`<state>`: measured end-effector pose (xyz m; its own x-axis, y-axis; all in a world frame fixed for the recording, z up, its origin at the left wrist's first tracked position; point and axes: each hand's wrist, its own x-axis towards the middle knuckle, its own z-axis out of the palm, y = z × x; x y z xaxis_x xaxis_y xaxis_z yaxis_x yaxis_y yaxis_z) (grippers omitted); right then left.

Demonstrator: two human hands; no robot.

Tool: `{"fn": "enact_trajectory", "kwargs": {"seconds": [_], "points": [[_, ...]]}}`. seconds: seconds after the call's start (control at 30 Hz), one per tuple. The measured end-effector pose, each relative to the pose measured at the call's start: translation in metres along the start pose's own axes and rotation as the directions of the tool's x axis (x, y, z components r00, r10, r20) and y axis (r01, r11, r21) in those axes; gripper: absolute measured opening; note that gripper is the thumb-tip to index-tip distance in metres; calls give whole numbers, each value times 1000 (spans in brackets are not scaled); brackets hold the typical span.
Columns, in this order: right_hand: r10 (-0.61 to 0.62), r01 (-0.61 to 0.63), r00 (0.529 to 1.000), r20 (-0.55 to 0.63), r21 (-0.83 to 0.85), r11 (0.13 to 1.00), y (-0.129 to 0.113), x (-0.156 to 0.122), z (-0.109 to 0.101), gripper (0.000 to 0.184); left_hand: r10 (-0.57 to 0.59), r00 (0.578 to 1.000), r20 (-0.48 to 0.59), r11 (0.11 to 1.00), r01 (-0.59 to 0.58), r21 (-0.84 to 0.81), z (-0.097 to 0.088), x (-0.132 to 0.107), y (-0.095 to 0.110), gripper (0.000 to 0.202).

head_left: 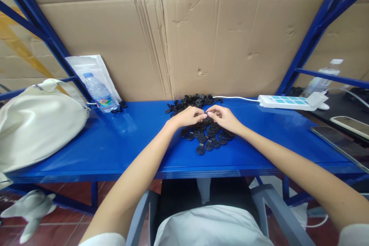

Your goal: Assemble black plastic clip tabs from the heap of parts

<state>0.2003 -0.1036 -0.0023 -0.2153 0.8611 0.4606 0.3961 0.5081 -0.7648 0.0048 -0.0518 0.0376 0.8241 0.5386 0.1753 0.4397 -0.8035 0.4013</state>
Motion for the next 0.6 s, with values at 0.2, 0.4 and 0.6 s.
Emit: {"fn": "enact_trajectory", "kwargs": {"seconds": [0.2,0.4,0.6], "points": [[-26,26,999,20,30,999,2,0,0,29,4,1000,5,1000,-3,-7,0,1,1,42],[-16,20,998,-64,61,998,4,1,2,27,36,994,-106,999,-32,41,1,0,-1,37],[-49,49,999,-9,47,998,4,1,2,20,71,994,-84,995,-65,72,-1,1,-4,33]]}}
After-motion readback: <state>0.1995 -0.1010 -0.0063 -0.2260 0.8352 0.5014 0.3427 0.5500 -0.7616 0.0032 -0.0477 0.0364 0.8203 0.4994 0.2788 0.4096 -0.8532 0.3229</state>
